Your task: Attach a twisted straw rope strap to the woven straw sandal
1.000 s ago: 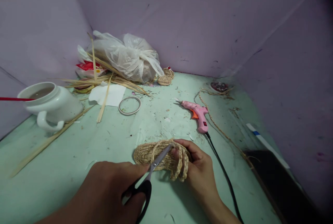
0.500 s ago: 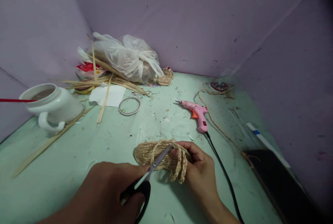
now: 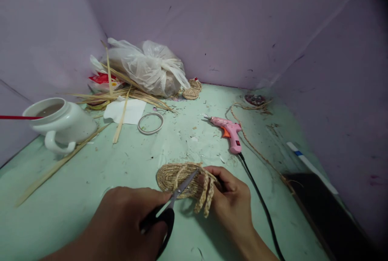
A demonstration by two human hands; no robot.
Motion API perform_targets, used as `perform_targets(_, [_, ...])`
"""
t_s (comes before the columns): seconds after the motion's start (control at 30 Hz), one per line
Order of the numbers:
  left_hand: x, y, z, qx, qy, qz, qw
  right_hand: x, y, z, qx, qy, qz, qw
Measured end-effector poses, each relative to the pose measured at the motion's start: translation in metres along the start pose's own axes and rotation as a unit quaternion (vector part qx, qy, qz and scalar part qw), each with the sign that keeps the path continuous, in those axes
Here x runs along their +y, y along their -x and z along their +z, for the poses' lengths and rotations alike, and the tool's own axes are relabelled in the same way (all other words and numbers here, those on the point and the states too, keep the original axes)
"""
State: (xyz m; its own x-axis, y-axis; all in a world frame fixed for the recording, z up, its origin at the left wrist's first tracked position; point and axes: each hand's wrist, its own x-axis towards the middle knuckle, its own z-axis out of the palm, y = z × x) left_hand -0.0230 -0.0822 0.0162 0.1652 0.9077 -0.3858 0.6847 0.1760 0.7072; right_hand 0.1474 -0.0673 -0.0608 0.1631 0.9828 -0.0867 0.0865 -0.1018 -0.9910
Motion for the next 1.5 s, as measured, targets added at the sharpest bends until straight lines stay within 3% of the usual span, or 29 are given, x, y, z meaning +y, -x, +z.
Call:
perform_targets(0.1, [0.006,0.002,0.001,0.01,-0.205,0.027,0.978,-0.003,0.001,0.0,0.005,0.051,-0.042,0.998])
perform_targets(0.2, [0.009,-0.001,0.001,0.005,-0.226,0.036,0.973,-0.003,0.002,0.0,0.01,0.073,-0.059,0.996])
perform_targets(0.27, [0.005,-0.007,-0.001,-0.038,-0.115,0.0,0.993,-0.002,0.002,0.0,0.011,0.08,-0.068,0.994])
perform_targets(0.33, [-0.002,-0.015,-0.004,-0.095,0.065,-0.072,0.991,0.0,0.002,-0.001,0.018,0.09,-0.083,0.992])
perform_targets(0.4, [-0.01,-0.023,-0.006,-0.13,0.231,-0.133,0.955,0.001,0.002,-0.001,0.024,0.099,-0.095,0.99])
perform_targets(0.47, [-0.015,-0.027,-0.007,-0.14,0.34,-0.147,0.918,0.002,0.002,-0.001,0.027,0.102,-0.099,0.989])
perform_targets(0.53, [-0.017,-0.027,-0.005,-0.143,0.398,-0.149,0.894,0.002,0.003,-0.001,0.027,0.101,-0.095,0.99])
perform_targets(0.6, [-0.015,-0.024,-0.001,-0.133,0.395,-0.159,0.895,0.002,0.003,0.0,0.026,0.093,-0.084,0.992])
perform_targets(0.7, [-0.014,-0.016,0.007,-0.092,0.21,-0.108,0.967,0.001,0.004,0.001,0.022,0.073,-0.058,0.995])
perform_targets(0.73, [-0.014,-0.014,0.009,-0.069,0.097,-0.055,0.991,0.001,0.004,0.001,0.022,0.066,-0.049,0.996])
perform_targets(0.77, [-0.016,-0.011,0.012,-0.047,-0.028,0.013,0.998,0.001,0.004,0.001,0.021,0.061,-0.041,0.997])
perform_targets(0.8, [-0.018,-0.009,0.014,-0.026,-0.15,0.088,0.984,0.001,0.003,0.001,0.021,0.056,-0.032,0.998])
perform_targets(0.87, [-0.022,-0.006,0.018,-0.002,-0.325,0.2,0.924,0.001,0.003,0.001,0.022,0.047,-0.019,0.998])
perform_targets(0.9, [-0.023,-0.006,0.019,0.0,-0.365,0.227,0.903,0.002,0.002,0.001,0.021,0.044,-0.013,0.999])
perform_targets(0.93, [-0.022,-0.006,0.019,-0.002,-0.372,0.233,0.899,0.002,0.002,0.0,0.02,0.041,-0.01,0.999])
perform_targets(1.0, [-0.018,-0.011,0.018,-0.013,-0.287,0.175,0.942,0.002,0.002,0.0,0.018,0.04,-0.007,0.999])
perform_targets(1.07, [-0.012,-0.018,0.013,-0.056,-0.095,0.037,0.993,0.002,0.002,0.0,0.016,0.038,-0.005,0.999])
perform_targets(1.1, [-0.009,-0.022,0.01,-0.085,0.02,-0.039,0.995,0.002,0.002,0.0,0.018,0.036,-0.004,0.999])
perform_targets(1.17, [-0.006,-0.028,0.007,-0.134,0.229,-0.13,0.955,0.002,0.002,0.0,0.024,0.033,-0.006,0.999])
perform_targets(1.23, [-0.008,-0.032,0.006,-0.155,0.378,-0.14,0.902,0.001,0.002,0.001,0.031,0.035,-0.014,0.999])
perform_targets(1.37, [-0.015,-0.03,0.017,-0.183,0.535,-0.161,0.809,0.001,0.002,0.001,0.045,0.032,-0.024,0.998])
perform_targets(1.43, [-0.016,-0.027,0.022,-0.176,0.551,-0.166,0.799,0.002,0.003,0.001,0.049,0.025,-0.023,0.998])
perform_targets(1.5, [-0.013,-0.025,0.024,-0.152,0.495,-0.15,0.842,0.001,0.003,0.0,0.044,0.026,-0.025,0.998])
